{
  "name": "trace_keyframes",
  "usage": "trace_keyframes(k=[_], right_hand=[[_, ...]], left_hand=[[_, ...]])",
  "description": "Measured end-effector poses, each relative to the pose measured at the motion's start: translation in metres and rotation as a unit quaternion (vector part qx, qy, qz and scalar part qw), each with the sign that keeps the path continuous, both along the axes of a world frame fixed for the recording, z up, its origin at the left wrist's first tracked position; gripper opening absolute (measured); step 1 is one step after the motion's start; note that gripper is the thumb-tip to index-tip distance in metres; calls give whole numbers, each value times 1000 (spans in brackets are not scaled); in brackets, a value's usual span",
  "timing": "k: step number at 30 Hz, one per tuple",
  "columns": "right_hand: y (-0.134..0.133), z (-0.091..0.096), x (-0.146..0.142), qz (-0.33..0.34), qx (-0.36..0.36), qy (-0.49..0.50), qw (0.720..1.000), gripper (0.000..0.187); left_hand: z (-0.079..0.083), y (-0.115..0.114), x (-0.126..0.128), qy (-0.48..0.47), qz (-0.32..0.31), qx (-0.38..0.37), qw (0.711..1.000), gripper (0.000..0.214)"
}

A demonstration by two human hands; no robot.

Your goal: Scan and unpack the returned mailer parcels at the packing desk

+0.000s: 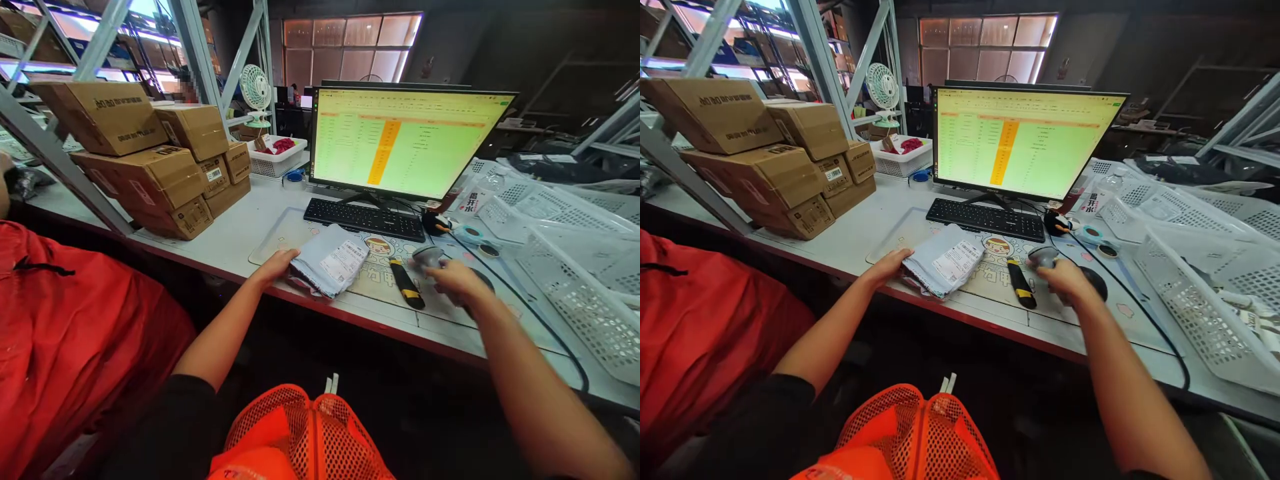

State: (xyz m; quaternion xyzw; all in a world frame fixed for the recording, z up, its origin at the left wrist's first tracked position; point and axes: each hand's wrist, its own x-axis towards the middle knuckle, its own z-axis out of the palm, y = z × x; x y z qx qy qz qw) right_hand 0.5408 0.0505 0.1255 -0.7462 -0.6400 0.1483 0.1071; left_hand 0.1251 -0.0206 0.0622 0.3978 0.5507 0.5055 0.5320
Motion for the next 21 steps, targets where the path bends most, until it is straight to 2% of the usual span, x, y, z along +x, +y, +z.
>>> trace_keyframes(k=[2,6,8,10,13,16,18,21], right_hand=[[-10,36,4,14,-49,62,997,13],[-35,106,1,93,-81,32,992,37],[-43,128,-8,129,-113,14,985,44],[-46,141,-22,175,-133,8,976,45],[-43,146,-44,240,-150,9,959,44],[-33,136,-50,271,-150,20,950,49],[-24,121,-44,266,-132,36,954,51],[-9,86,-26,219,-71,42,972,43]], left_hand=[[-1,8,-4,18,-18,-10,1000,47],[0,21,-3,55,-45,33,997,53],[-2,25,-1,99,-54,78,991,62],[-5,27,0,136,-55,104,984,64],[-10,28,-1,154,-47,110,981,57],[-14,28,-3,168,-41,121,978,49],[-15,28,-3,173,-32,131,976,45],[-18,30,-2,174,-14,153,973,47]])
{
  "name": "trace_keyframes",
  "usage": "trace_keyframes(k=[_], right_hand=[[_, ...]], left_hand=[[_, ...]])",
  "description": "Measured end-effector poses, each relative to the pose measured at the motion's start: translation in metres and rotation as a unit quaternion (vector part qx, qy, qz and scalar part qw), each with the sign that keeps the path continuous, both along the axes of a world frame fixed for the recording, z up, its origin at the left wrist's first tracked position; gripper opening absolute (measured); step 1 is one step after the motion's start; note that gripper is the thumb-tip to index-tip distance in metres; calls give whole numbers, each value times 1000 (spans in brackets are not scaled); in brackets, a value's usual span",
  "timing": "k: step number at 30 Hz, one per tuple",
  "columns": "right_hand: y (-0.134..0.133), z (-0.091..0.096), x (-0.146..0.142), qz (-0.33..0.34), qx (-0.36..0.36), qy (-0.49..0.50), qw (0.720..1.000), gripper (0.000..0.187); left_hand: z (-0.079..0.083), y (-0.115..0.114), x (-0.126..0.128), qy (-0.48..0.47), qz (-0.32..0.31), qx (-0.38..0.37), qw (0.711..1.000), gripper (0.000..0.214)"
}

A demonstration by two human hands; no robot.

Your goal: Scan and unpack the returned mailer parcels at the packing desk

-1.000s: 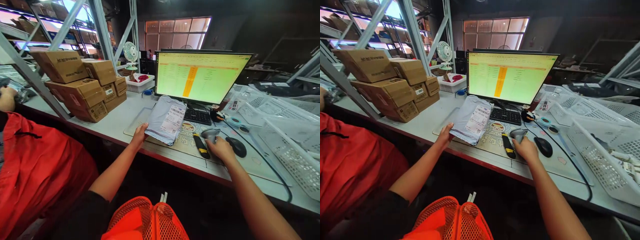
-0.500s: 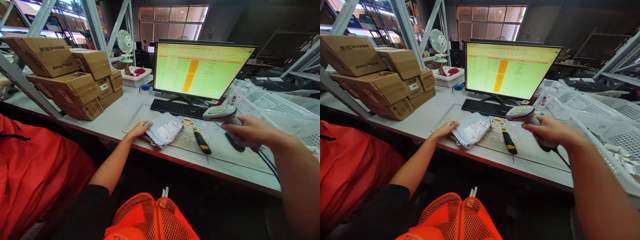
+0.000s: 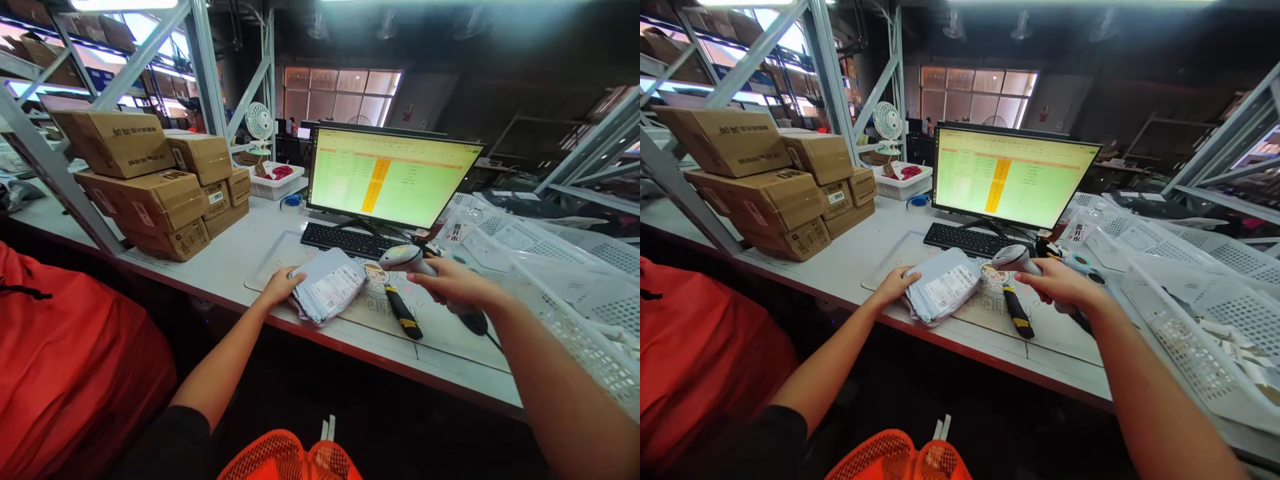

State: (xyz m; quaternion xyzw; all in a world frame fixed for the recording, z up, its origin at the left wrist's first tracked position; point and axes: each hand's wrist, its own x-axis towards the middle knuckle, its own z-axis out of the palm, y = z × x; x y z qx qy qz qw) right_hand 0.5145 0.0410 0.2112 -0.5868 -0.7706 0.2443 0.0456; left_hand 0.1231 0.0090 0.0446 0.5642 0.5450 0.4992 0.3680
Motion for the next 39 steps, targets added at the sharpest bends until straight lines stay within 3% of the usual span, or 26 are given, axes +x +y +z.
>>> trace_keyframes(k=[4,7,9,11,15,18,20,24,27,33,37,39], right_hand=[[10,-60,20,-144,133,-120,973,38],[7,-96,28,-215,127,-208,946,47],[5,-106,30,-224,100,-245,938,53],[10,-102,29,-216,102,-273,932,58],[53,-78,9,-159,214,-248,931,55],[104,-74,-11,-90,175,-220,955,51],[130,-80,-22,-82,141,-221,961,53],[154,-95,-28,-86,107,-235,962,50],[159,-102,-26,-80,98,-244,961,47],[160,-96,-37,-58,100,-245,963,68],[117,-84,-46,-40,100,-241,965,54],[76,-88,-45,-30,101,-246,963,45]], left_hand=[[-9,4,1,-19,20,38,999,56],[-17,6,0,-26,33,51,998,58],[-21,7,-1,-22,34,51,998,58],[-23,7,-2,-13,32,45,998,56],[-23,6,-3,5,39,51,998,53],[-22,5,-3,18,44,51,998,52],[-22,4,-4,22,42,48,998,52],[-21,3,-4,21,34,47,998,51],[-21,4,-3,24,40,43,998,52],[-23,7,-1,-5,41,44,998,53],[-15,-4,-2,-1,85,66,994,52],[-5,-15,-4,53,125,145,980,50]])
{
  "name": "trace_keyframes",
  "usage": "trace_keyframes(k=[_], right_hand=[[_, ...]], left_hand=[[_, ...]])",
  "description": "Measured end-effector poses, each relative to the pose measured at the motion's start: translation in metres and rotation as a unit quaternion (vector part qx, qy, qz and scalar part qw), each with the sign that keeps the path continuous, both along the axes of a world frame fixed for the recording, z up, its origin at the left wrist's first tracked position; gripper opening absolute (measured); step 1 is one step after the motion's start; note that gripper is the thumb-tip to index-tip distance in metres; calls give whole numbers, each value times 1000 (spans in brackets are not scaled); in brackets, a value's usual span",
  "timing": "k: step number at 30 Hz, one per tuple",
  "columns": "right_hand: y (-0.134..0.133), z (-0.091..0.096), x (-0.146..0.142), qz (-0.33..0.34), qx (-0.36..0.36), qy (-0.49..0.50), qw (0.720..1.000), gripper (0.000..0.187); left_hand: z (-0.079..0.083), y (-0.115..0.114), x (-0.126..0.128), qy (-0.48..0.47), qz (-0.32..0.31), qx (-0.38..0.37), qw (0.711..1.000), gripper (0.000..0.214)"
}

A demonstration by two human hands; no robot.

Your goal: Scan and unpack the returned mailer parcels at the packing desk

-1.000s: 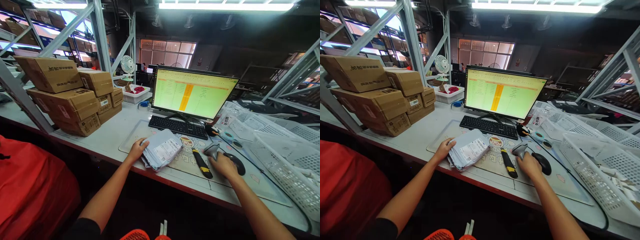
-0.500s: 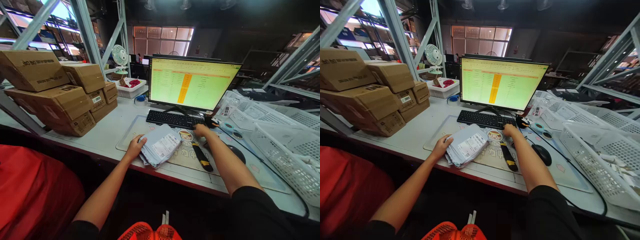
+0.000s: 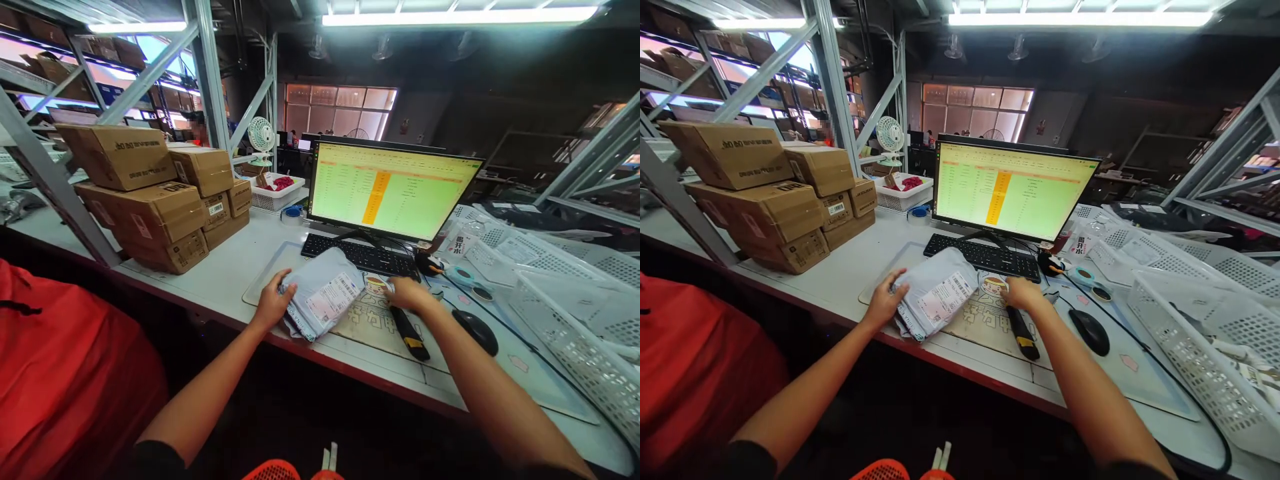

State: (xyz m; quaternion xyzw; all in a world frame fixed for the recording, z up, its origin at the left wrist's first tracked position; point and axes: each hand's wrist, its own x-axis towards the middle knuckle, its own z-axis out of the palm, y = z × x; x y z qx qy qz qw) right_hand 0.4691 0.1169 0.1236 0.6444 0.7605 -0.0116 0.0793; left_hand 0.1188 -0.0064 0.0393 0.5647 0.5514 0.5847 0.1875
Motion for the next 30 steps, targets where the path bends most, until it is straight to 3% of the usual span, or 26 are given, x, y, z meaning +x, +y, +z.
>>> trace_keyframes(k=[2,5,8,10,12,15,18,20,22,25,28,30], right_hand=[[-45,-12,4,4,5,-14,1000,47],[-96,-30,16,-4,22,-14,1000,59],[-115,-29,34,-25,60,45,997,56],[-112,-13,41,-41,76,125,988,56],[-100,10,31,-25,66,215,974,59],[-78,42,-27,101,29,274,956,58],[-56,58,-116,248,27,220,943,50],[-47,58,-166,271,18,170,947,46],[-45,55,-187,268,8,140,953,41],[-58,54,-154,273,-21,119,954,38],[-85,56,-70,272,-76,121,952,40],[-104,54,-14,226,-116,103,962,39]], left_hand=[[10,-12,-4,117,20,118,986,52],[17,-25,-12,324,-68,233,914,61],[10,-30,-20,450,-174,214,849,67],[2,-34,-24,477,-175,172,844,61],[-4,-38,-21,467,-149,132,861,48],[-7,-41,-7,433,-114,106,888,40],[-12,-37,9,416,-75,113,899,30],[-18,-34,15,405,-56,117,905,27],[-22,-32,17,401,-52,116,907,26],[-21,-34,15,411,-58,110,903,25],[-7,-39,13,431,-73,91,895,24],[9,-37,11,445,-108,62,887,23]])
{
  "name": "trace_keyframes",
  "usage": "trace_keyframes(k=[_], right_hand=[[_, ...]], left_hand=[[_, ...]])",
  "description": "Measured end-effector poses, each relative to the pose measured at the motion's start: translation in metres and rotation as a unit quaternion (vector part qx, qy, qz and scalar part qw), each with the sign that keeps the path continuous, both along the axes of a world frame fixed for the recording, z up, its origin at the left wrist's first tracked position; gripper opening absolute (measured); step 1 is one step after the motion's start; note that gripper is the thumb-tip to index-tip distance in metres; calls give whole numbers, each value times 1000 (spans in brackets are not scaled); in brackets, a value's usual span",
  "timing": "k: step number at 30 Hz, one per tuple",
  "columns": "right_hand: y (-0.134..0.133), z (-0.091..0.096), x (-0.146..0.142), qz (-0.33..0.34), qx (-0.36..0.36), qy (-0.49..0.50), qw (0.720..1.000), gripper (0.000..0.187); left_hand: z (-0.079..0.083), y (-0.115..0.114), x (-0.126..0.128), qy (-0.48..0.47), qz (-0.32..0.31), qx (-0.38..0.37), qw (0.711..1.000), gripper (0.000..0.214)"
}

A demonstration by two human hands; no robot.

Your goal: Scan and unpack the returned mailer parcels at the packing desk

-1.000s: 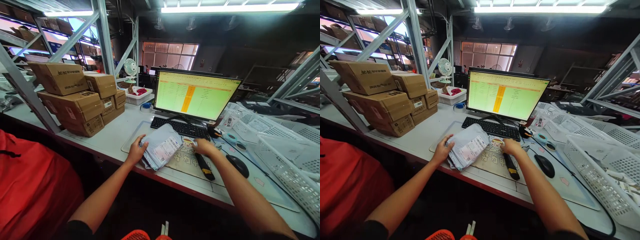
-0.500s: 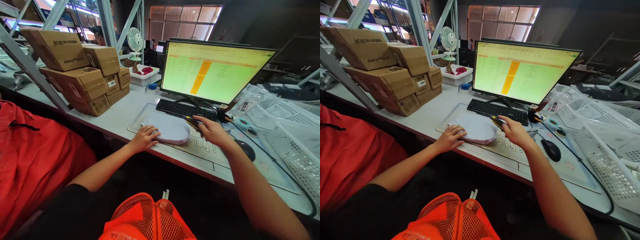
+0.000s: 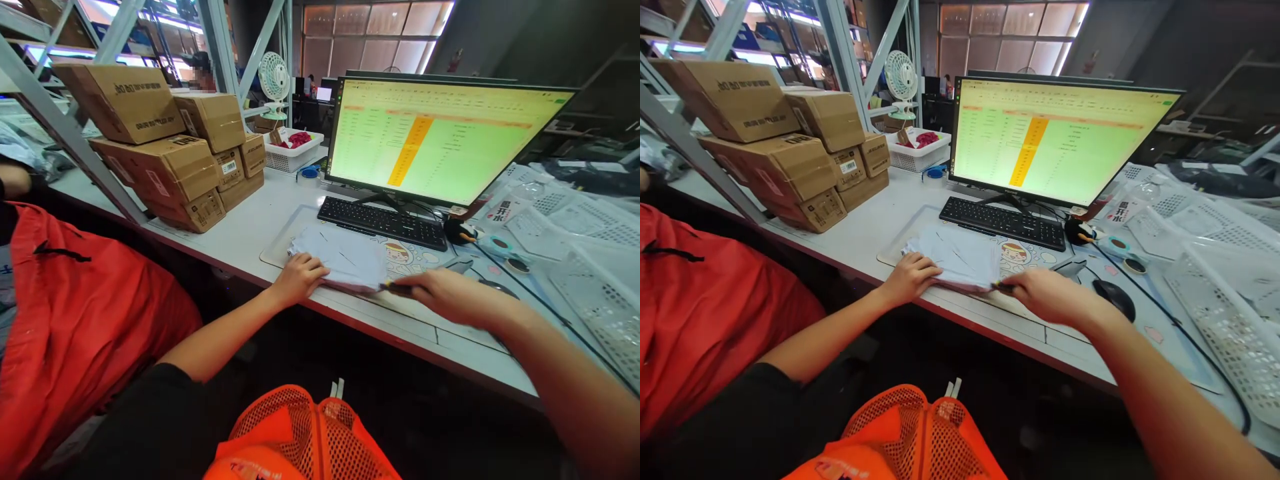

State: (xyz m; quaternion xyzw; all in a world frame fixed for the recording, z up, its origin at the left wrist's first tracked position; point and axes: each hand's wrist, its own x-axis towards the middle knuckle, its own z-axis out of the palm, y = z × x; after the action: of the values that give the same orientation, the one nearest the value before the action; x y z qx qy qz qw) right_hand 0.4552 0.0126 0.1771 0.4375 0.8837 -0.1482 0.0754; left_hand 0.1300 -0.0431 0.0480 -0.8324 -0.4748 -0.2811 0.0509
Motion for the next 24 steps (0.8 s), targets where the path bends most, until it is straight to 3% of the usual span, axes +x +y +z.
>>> trace_keyframes(k=[2,4,7,10,12,16,18,20,24], right_hand=[[-14,-9,38,-74,21,-32,997,43],[-20,-27,55,-143,84,-39,985,50],[-20,-64,54,-202,157,-44,966,57],[-14,-88,43,-214,174,-73,959,57],[-4,-89,31,-213,208,-45,953,54],[26,-65,-24,-134,285,169,934,50],[43,-56,-62,-51,257,225,938,47],[58,-56,-97,6,202,218,955,49],[77,-71,-126,16,114,218,969,50]], left_hand=[[18,11,-2,1,-28,-44,999,27],[32,30,-4,-18,-45,-60,997,30],[39,62,-4,-23,-51,-63,996,32],[34,78,-1,-8,-59,-75,995,19],[29,78,2,-6,-62,-60,996,17],[27,65,6,-2,-39,-31,999,21],[28,57,8,5,-19,-30,999,21],[29,49,10,15,-21,-31,999,21],[30,41,10,28,-39,-19,999,25]])
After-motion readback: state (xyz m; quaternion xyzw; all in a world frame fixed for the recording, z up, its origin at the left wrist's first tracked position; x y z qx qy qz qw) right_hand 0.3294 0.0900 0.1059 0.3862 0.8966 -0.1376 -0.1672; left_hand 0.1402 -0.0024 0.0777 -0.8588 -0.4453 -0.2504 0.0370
